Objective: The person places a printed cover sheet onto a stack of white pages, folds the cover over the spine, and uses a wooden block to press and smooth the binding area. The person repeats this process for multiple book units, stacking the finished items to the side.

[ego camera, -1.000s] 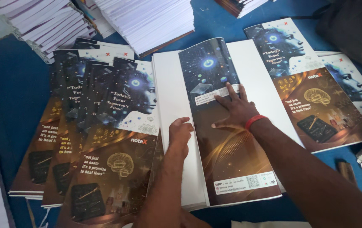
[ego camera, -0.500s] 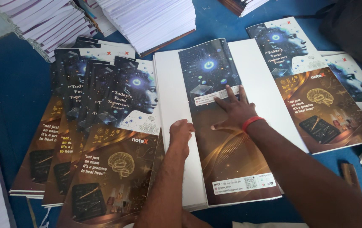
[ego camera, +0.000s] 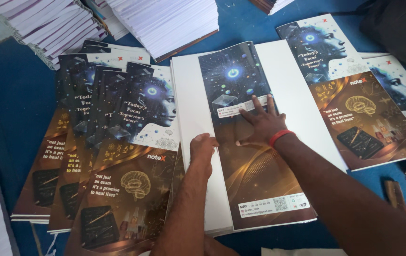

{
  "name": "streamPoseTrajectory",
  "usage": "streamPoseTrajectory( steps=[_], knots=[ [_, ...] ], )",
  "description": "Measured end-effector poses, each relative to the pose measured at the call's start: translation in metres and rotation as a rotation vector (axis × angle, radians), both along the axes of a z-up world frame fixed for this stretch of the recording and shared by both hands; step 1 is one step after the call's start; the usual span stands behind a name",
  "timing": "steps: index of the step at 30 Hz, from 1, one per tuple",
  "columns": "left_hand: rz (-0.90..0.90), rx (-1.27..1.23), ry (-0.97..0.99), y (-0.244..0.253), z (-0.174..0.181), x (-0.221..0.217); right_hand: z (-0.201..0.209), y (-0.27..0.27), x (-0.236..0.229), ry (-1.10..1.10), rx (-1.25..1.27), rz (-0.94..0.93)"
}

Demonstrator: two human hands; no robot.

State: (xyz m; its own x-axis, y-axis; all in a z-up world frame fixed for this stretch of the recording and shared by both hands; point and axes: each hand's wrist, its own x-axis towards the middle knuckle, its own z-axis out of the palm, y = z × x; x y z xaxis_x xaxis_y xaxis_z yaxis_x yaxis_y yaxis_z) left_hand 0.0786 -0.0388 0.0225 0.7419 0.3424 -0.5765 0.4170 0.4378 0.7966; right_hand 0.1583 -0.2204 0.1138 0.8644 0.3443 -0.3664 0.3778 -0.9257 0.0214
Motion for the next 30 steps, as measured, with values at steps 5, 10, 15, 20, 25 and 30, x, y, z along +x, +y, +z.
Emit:
streamPoseTrajectory(
  steps=[5,10,15,20,25,30],
  knots=[
    [-0.152,0.388,0.072,-0.01,0.032,-0.014,0.004,0.002,-0.001,0.014,-0.024,-0.002],
    [-0.495,1.231,-0.197,-0.029,0.03,-0.029,0.008,0.003,-0.002,0.029,-0.004,-0.009],
    [-0.717,1.477,-0.273,-0.035,0.02,-0.04,0.004,0.002,-0.001,0.03,-0.013,-0.014],
    [-0.646,1.432,-0.573,-0.03,-0.01,-0.024,0.001,0.0,0.003,0.021,-0.011,-0.009],
    [-0.729,1.635,-0.388,-0.037,-0.021,-0.01,-0.001,-0.005,0.0,0.001,0.031,-0.008],
    [-0.795,1.679,-0.221,-0.05,-0.006,0.012,-0.006,-0.011,-0.001,-0.025,0.075,0.012]
  ],
)
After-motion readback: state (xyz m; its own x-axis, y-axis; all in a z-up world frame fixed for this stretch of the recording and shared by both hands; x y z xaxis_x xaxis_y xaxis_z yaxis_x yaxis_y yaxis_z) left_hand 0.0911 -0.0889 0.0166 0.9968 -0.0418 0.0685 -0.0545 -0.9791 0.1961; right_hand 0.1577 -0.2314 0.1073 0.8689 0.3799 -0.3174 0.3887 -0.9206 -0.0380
